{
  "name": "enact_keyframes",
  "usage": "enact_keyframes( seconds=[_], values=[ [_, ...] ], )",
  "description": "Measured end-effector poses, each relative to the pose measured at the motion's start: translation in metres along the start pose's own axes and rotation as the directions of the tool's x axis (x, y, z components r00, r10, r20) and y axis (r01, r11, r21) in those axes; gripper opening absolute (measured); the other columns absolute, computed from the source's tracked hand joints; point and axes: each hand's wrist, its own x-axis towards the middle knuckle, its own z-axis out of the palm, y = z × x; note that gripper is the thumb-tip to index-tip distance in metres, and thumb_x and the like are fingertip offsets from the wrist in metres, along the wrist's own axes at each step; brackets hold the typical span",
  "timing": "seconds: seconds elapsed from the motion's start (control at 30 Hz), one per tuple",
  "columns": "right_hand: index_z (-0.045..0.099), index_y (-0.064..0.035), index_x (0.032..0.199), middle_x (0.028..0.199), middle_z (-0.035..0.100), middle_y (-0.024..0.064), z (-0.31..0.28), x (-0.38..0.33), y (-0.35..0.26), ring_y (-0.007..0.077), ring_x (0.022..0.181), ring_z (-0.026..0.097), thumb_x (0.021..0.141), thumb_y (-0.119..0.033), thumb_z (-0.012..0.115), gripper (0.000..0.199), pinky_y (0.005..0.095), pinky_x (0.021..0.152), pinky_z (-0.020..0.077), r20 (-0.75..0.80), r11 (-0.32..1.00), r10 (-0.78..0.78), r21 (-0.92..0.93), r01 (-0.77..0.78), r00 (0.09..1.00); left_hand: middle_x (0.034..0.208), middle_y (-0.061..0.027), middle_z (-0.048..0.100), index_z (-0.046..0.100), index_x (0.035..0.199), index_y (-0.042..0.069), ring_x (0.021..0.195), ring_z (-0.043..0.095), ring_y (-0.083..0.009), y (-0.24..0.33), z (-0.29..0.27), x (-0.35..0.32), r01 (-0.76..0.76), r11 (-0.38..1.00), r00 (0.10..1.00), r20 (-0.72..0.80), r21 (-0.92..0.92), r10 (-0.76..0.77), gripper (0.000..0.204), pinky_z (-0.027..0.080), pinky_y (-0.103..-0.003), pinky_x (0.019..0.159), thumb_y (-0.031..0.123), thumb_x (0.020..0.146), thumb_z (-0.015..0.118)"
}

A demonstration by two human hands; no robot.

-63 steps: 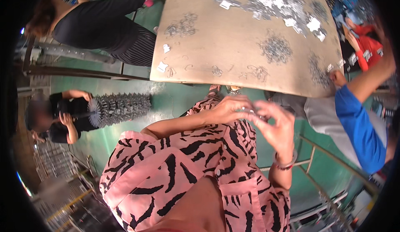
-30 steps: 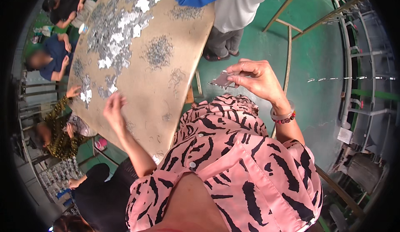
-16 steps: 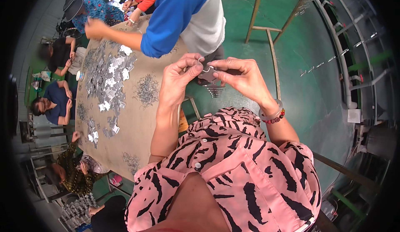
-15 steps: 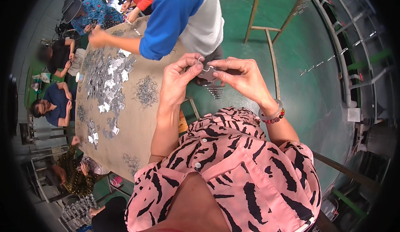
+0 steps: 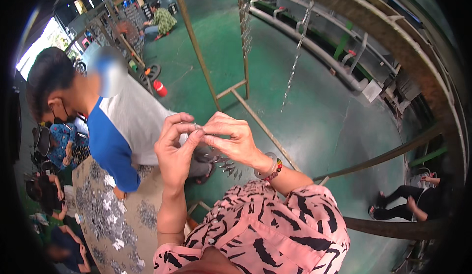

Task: The person attaches small metal hooks to flat metal plates by hand and سپس hangs the completed assemblies onto a vertical metal rack.

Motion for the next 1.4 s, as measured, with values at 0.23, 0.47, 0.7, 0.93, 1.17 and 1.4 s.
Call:
enact_keyframes(
  seconds=[0.23, 0.47, 0.7, 0.93, 1.17, 1.4],
  values=[
    [0.064, 0.0038, 0.090, 0.084, 0.064, 0.0091, -0.033, 0.028, -0.008, 0.0142, 0.077, 0.062, 0.076, 0.004, 0.063, 0.014, 0.0226, 0.067, 0.0493, -0.370, 0.985, 0.161, 0.117, -0.126, 0.915, 0.107, -0.0084, 0.055, 0.061, 0.099, -0.001, 0.098, 0.052, -0.0144, -0.006, 0.022, 0.024, 0.108, 0.897, 0.988, -0.055, -0.429, -0.145, 0.020, 0.044, -0.026, 0.082, 0.004, 0.080, 0.062],
    [0.061, 0.0045, 0.089, 0.080, 0.065, 0.0113, -0.067, 0.071, -0.013, 0.0139, 0.073, 0.062, 0.078, -0.002, 0.063, 0.012, 0.0228, 0.066, 0.0488, -0.521, 0.991, 0.127, 0.035, -0.128, 0.844, 0.098, -0.0041, 0.057, 0.062, 0.092, 0.000, 0.089, 0.052, -0.0106, -0.043, -0.040, -0.004, 0.171, 0.902, 0.973, -0.079, -0.396, -0.219, 0.014, 0.043, -0.023, 0.075, 0.006, 0.080, 0.063],
    [0.059, 0.0017, 0.087, 0.076, 0.062, 0.0068, -0.109, 0.114, -0.010, 0.0099, 0.060, 0.056, 0.083, -0.005, 0.057, 0.008, 0.0212, 0.051, 0.0442, -0.605, 0.999, -0.020, -0.045, -0.009, 0.796, 0.093, -0.0011, 0.055, 0.063, 0.087, 0.000, 0.071, 0.047, -0.0031, -0.040, -0.051, -0.016, 0.182, 0.915, 0.968, -0.100, -0.361, -0.232, 0.009, 0.038, -0.016, 0.058, 0.006, 0.080, 0.063],
    [0.061, 0.0033, 0.085, 0.078, 0.060, 0.0074, -0.144, 0.157, 0.022, 0.0204, 0.068, 0.057, 0.077, -0.003, 0.057, 0.011, 0.0331, 0.060, 0.0455, 0.138, -0.160, -0.680, -0.986, 0.038, 0.721, 0.088, -0.0060, 0.059, 0.062, 0.087, -0.003, 0.086, 0.055, -0.0136, -0.045, -0.085, -0.033, 0.122, 0.969, 0.986, -0.089, -0.213, -0.144, 0.009, 0.043, -0.024, 0.078, 0.002, 0.080, 0.059],
    [0.061, 0.0029, 0.088, 0.082, 0.061, 0.0089, -0.109, 0.118, 0.012, 0.0212, 0.072, 0.058, 0.079, -0.005, 0.057, 0.013, 0.0329, 0.063, 0.0469, -0.239, 0.612, -0.557, -0.765, 0.198, 0.796, 0.068, -0.0075, 0.062, 0.066, 0.073, 0.005, 0.071, 0.059, -0.0204, -0.069, -0.042, -0.063, -0.202, 0.966, 0.972, -0.151, -0.162, 0.178, 0.010, 0.046, -0.033, 0.066, 0.014, 0.069, 0.066],
    [0.061, 0.0025, 0.090, 0.087, 0.061, 0.0105, -0.032, 0.086, 0.059, 0.0220, 0.076, 0.059, 0.080, -0.007, 0.057, 0.014, 0.0328, 0.065, 0.0482, -0.145, 0.642, -0.491, -0.726, 0.244, 0.859, 0.073, -0.0089, 0.064, 0.065, 0.078, 0.003, 0.072, 0.063, -0.0197, -0.097, -0.098, -0.148, -0.070, 0.990, 0.921, -0.389, -0.121, 0.018, 0.014, 0.048, -0.031, 0.063, 0.012, 0.068, 0.068]
  ],
)
